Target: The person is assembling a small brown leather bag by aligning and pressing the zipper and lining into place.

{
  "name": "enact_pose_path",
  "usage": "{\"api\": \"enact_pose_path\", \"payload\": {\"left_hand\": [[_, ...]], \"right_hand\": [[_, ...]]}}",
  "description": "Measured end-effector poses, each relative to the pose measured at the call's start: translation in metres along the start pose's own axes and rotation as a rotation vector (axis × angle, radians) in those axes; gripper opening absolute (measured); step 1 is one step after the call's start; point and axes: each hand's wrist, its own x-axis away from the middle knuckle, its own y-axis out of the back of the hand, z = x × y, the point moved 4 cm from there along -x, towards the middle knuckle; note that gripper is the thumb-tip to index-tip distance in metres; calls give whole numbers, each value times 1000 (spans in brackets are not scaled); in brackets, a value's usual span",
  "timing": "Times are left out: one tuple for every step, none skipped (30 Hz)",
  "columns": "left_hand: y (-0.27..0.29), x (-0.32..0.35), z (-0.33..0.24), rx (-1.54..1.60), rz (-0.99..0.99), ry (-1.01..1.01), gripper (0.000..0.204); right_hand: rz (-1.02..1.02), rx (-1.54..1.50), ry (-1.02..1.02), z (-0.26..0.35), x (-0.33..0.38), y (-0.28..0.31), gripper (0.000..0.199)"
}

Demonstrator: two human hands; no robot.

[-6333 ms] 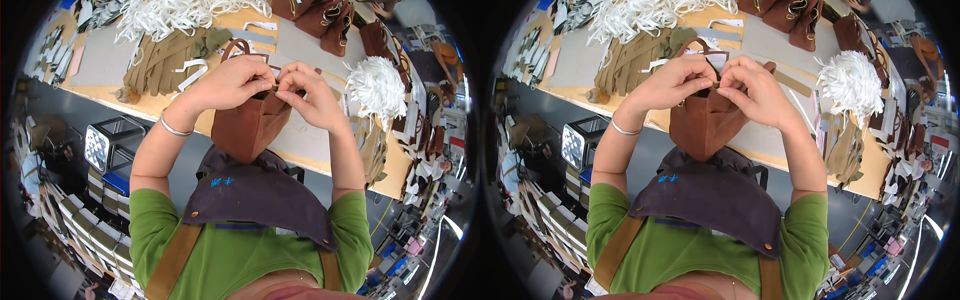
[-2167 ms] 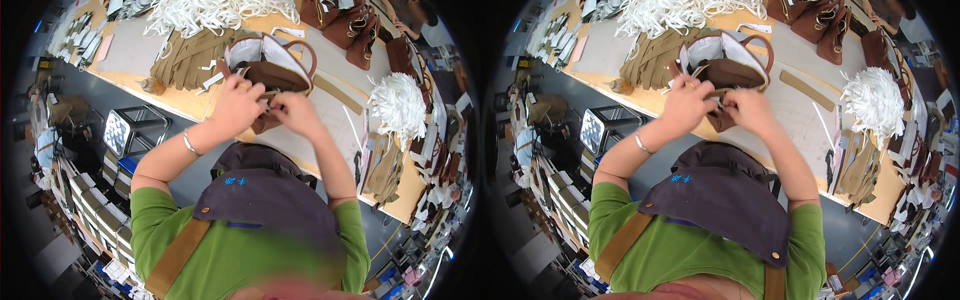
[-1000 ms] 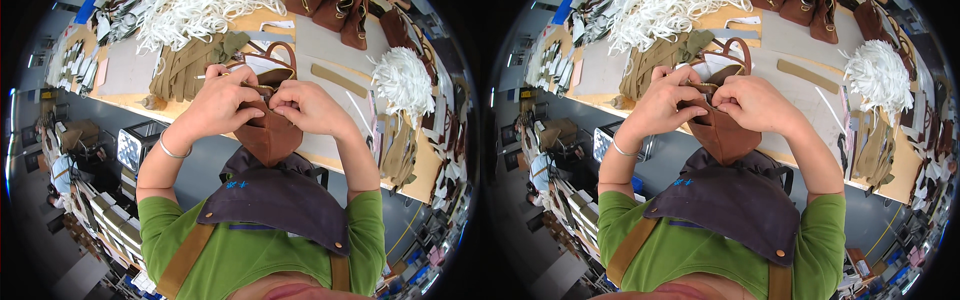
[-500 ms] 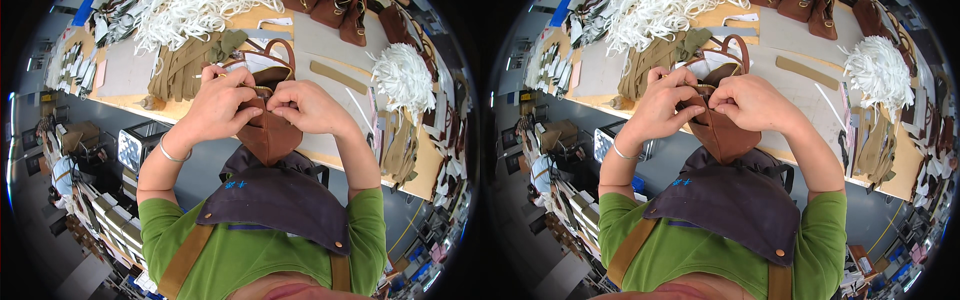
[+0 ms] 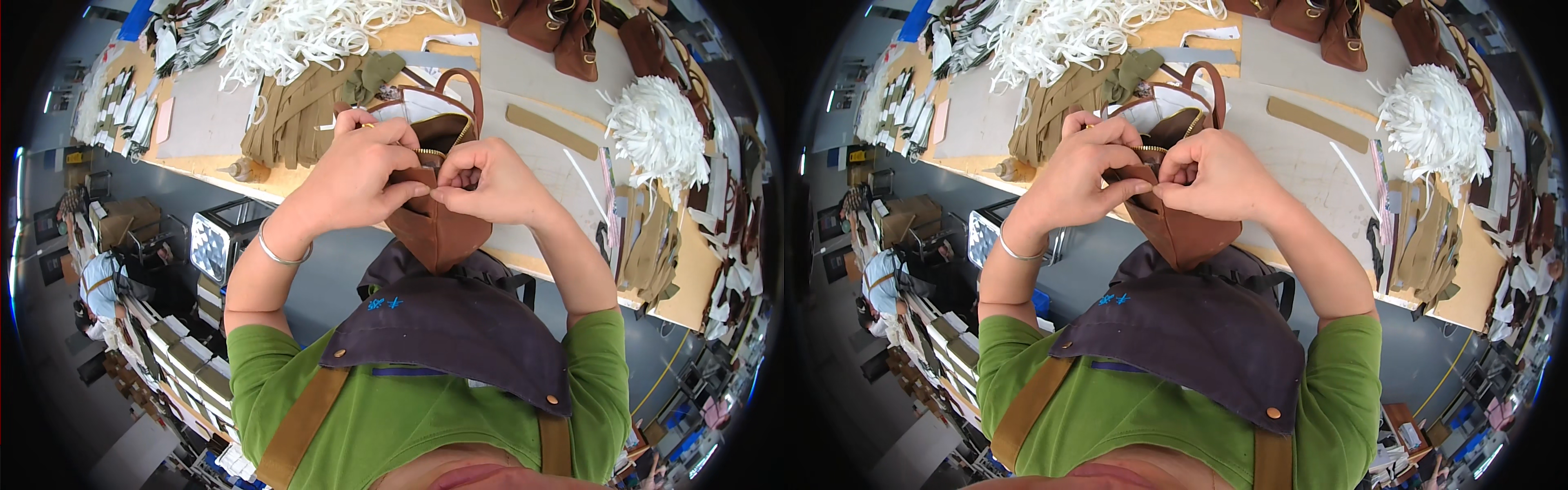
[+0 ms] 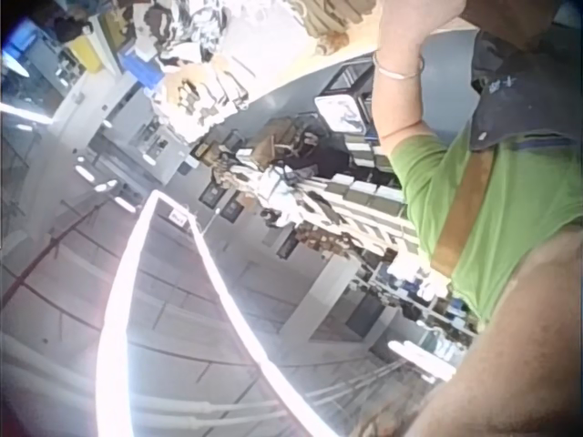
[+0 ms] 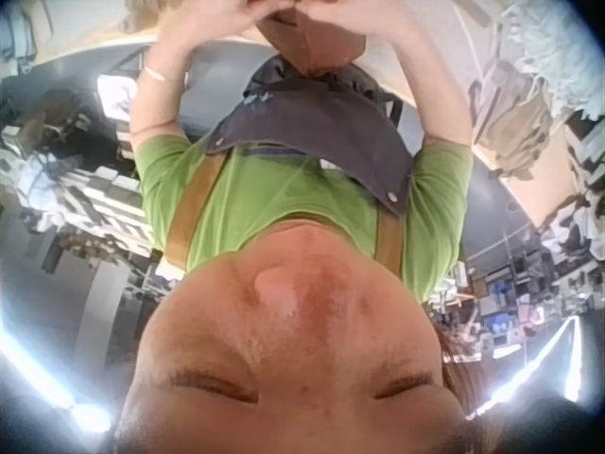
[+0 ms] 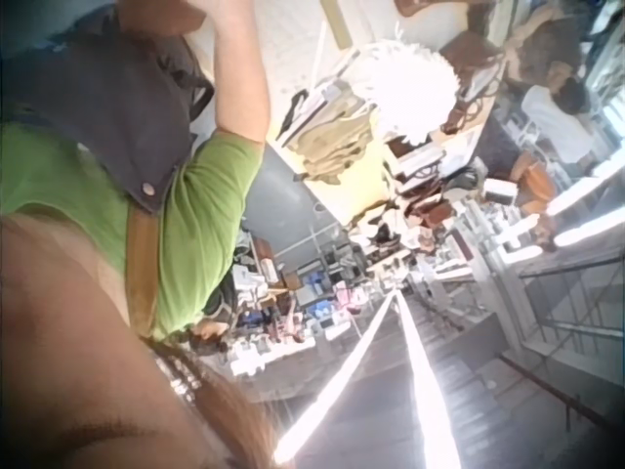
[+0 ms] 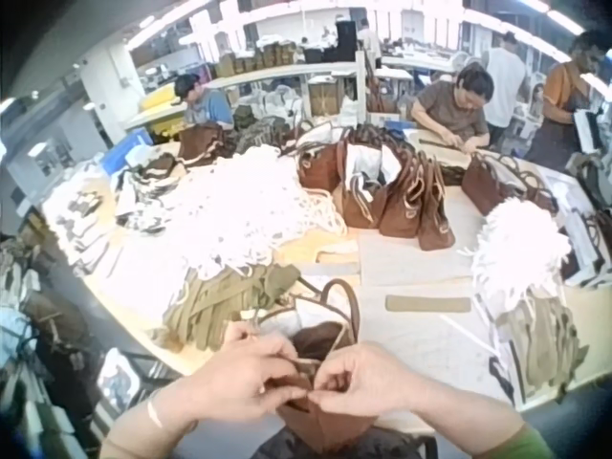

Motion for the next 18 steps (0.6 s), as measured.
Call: {"api": "enact_pose_path", "payload": {"left_hand": [[3, 1, 4, 53, -2, 0, 12], [5, 2, 7, 105, -4, -1, 12], [5, 1, 8, 129, -9, 3, 10], [5, 1, 9, 153, -13, 7, 9], [4, 2, 11, 179, -17, 14, 8], [3, 1, 11, 188, -23, 8, 8], [2, 0, 12, 198, -28, 3, 8], [3, -2, 13, 204, -33, -6, 7], [4, -2, 13, 203, -27, -8, 7], [4, -2, 12, 201, -20, -10, 8], [4, -2, 12, 202, -13, -11, 8], [5, -2, 12, 192, -7, -13, 8], [5, -3, 12, 182, 0, -15, 8], [5, -3, 12, 174, 8, -16, 9], [5, -3, 13, 175, 13, -13, 9], [5, -3, 13, 176, 17, -9, 9], [5, -4, 13, 177, 21, -6, 9], [6, -5, 13, 173, 33, -1, 9]], "right_hand": [[-19, -39, -22, -3, 1, -2, 16], [-39, -78, -42, -6, 3, -4, 17], [-59, -117, -63, -7, 4, -4, 17], [-32, -102, -46, -5, 3, -3, 17], [-3, -88, -32, -3, 3, -2, 16], [27, -74, -18, -1, 3, 0, 16], [12, -28, 4, 1, 4, 4, 17], [-6, 19, 30, 4, 4, 8, 18], [-24, 66, 56, 7, 4, 11, 19], [-89, 15, 68, 7, 2, 13, 20], [-152, -35, 78, 4, 2, 14, 21], [-214, -87, 89, 4, 1, 16, 22], [-150, -142, 17, 4, -1, 15, 21], [-85, -198, -55, 9, -3, 14, 20], [-19, -253, -128, 10, -5, 13, 19], [34, -284, -104, 8, -8, 14, 18], [88, -312, -80, 2, -12, 16, 17], [141, -341, -55, 0, -14, 17, 16]]}}
